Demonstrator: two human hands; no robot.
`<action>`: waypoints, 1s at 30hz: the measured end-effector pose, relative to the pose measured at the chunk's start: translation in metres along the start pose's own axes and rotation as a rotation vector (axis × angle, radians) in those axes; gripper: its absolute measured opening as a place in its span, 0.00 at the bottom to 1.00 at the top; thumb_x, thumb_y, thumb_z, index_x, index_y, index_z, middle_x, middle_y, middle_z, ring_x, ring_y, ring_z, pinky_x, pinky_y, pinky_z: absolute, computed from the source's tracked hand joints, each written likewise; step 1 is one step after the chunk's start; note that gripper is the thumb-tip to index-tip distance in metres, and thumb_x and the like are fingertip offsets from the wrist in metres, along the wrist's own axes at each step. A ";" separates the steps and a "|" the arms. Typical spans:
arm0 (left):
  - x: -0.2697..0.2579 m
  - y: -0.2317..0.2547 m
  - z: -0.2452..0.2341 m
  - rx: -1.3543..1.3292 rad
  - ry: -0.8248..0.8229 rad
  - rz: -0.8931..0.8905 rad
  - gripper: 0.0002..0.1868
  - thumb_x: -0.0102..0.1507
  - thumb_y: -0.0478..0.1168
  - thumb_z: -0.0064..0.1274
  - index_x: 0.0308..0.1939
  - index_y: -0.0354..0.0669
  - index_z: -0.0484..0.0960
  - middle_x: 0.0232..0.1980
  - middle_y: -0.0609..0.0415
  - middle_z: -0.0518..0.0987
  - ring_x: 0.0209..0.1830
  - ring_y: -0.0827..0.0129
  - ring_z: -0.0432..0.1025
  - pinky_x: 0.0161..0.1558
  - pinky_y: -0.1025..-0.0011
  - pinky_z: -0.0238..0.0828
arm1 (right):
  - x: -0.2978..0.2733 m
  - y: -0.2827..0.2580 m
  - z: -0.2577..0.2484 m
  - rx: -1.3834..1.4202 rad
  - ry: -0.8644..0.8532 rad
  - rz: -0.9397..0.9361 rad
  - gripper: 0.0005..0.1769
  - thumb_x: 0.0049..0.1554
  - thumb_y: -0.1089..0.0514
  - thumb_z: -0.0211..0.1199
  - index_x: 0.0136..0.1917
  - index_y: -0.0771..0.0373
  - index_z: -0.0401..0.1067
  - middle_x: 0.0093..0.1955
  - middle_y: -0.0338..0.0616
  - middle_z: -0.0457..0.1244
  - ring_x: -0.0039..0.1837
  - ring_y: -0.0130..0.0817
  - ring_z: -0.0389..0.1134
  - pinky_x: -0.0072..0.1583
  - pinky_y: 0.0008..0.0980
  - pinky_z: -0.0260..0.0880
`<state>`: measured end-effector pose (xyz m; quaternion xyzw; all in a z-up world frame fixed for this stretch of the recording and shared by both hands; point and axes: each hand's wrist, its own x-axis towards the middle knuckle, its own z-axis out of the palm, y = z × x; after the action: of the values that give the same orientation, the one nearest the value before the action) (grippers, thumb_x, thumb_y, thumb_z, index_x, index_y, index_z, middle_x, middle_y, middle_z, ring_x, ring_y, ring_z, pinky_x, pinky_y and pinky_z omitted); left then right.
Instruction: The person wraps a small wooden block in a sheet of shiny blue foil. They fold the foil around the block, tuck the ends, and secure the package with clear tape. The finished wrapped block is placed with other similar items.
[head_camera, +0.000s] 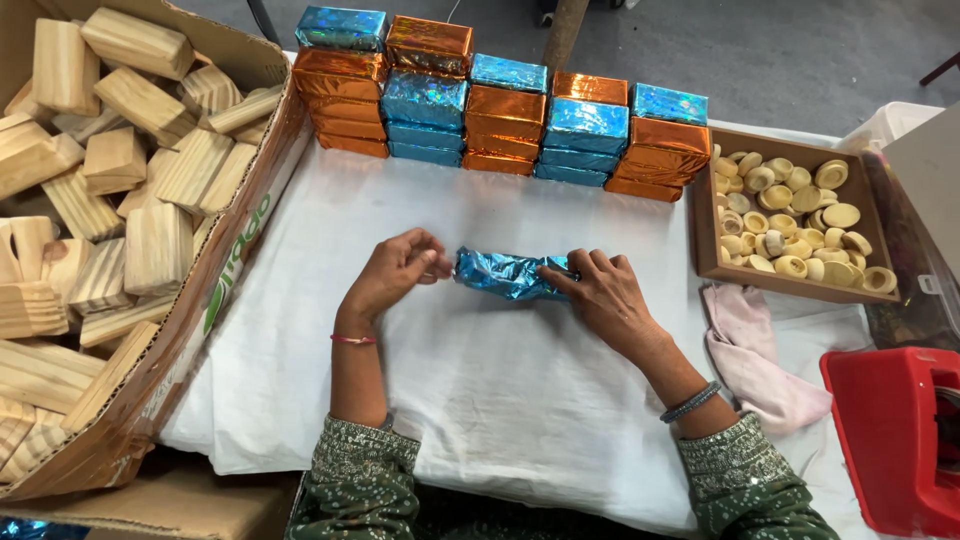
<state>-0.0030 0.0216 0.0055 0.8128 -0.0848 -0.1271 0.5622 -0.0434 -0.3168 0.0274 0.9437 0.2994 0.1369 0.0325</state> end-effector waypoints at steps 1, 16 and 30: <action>0.001 -0.002 0.001 -0.201 -0.006 0.008 0.15 0.67 0.45 0.48 0.49 0.38 0.80 0.45 0.48 0.87 0.45 0.65 0.84 0.48 0.69 0.84 | 0.000 0.000 -0.002 0.010 0.006 -0.002 0.26 0.61 0.56 0.59 0.70 0.35 0.69 0.51 0.35 0.60 0.50 0.30 0.61 0.50 0.34 0.61; 0.005 0.031 0.124 0.839 0.215 0.639 0.17 0.57 0.46 0.66 0.47 0.44 0.84 0.52 0.56 0.81 0.59 0.65 0.72 0.75 0.47 0.50 | -0.002 0.002 0.001 0.038 0.062 -0.018 0.28 0.57 0.59 0.62 0.69 0.37 0.70 0.52 0.35 0.61 0.51 0.30 0.62 0.50 0.35 0.60; 0.033 0.026 0.122 0.757 0.076 0.560 0.06 0.65 0.43 0.57 0.39 0.51 0.88 0.45 0.61 0.84 0.57 0.70 0.73 0.78 0.45 0.38 | 0.001 0.010 0.008 0.072 0.013 -0.003 0.28 0.58 0.58 0.63 0.68 0.33 0.70 0.54 0.34 0.62 0.53 0.29 0.63 0.51 0.35 0.62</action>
<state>-0.0084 -0.1053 -0.0146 0.9104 -0.3207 0.0991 0.2417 -0.0345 -0.3242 0.0214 0.9429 0.3058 0.1321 -0.0035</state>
